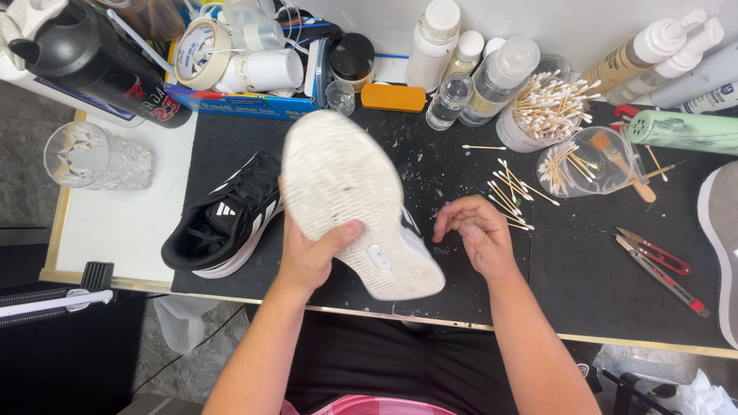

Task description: The person cleans the white outsole of a black and white sneaker using cotton swabs and a wooden stick. They rotate the shoe to access different areas of the sole and repeatedly switch between tools to scrub the textured surface.

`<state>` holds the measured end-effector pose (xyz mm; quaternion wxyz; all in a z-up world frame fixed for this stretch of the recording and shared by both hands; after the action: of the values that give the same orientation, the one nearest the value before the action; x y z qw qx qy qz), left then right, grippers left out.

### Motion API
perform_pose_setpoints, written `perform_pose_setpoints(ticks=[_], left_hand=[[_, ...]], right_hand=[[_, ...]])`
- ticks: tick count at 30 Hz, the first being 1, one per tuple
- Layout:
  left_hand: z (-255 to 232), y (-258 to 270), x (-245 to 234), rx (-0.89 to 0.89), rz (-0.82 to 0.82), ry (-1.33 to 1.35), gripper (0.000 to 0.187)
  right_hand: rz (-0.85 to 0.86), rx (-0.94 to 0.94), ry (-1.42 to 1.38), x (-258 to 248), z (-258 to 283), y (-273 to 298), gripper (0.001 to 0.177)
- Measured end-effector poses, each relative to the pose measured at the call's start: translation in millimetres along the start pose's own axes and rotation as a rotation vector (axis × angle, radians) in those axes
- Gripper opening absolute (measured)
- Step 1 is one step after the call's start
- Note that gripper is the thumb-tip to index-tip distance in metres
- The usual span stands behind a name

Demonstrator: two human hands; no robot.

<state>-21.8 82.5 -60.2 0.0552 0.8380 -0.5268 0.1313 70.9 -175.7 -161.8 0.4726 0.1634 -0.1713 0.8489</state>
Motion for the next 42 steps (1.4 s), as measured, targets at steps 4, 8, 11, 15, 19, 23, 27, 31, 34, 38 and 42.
perform_pose_setpoints(ticks=[4, 8, 11, 15, 19, 23, 27, 31, 34, 38, 42], left_hand=[[-43.9, -31.9, 40.9, 0.117, 0.356, -0.388, 0.086], [-53.9, -60.5, 83.4, -0.021, 0.721, -0.853, 0.087], [-46.5, -63.1, 111.2, -0.115, 0.953, -1.087, 0.086], [-28.5, -57.6, 137.9, -0.140, 1.109, -1.228, 0.089], [-25.5, -55.0, 136.0, 0.041, 0.967, -1.194, 0.079], [-49.9, -48.8, 97.9, 0.215, 0.673, -1.014, 0.065], [-75.7, -41.7, 30.2, 0.484, 0.173, -1.456, 0.058], [-55.1, -37.5, -38.0, 0.216, -0.048, -1.914, 0.104], [-45.4, -30.1, -73.8, -0.038, -0.083, -2.004, 0.110], [-55.8, -29.4, -79.0, -0.097, -0.122, -1.939, 0.106], [-82.2, -9.2, -23.4, 0.353, -0.078, -1.598, 0.083]], right_hand=[[-0.059, -0.010, -0.029, 6.9, 9.4, -4.6, 0.069], [-0.180, -0.013, -0.155, 9.3, 19.4, -8.3, 0.100], [-0.159, 0.006, -0.247, 11.9, 26.8, -10.4, 0.106], [-0.143, 0.013, -0.187, 0.0, 19.4, -9.4, 0.085], [-0.314, -0.126, -0.118, -26.2, 15.0, -6.5, 0.044], [-0.374, -0.263, 0.209, -21.1, 22.6, -2.6, 0.037], [-0.284, -0.268, 0.409, -9.2, 33.1, -7.5, 0.031], [-0.355, -0.207, 0.393, -7.7, 32.5, -10.6, 0.031], [-0.388, -0.172, 0.376, -7.5, 27.7, -11.1, 0.031], [-0.425, -0.178, 0.410, -11.0, 24.8, -10.8, 0.030], [-0.420, -0.200, 0.388, -7.6, 25.3, -10.0, 0.027]])
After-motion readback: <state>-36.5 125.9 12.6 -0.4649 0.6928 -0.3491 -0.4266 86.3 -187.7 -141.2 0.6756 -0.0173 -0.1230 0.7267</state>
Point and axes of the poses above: each hand's wrist, its own y-axis away from the middle knuckle, its own x-axis out of the palm, z = x × y, the point moved 6 cm from there along -y, towards the middle knuckle, and after that the axes turned 8 degrees about -z, right-handed, at the moved point
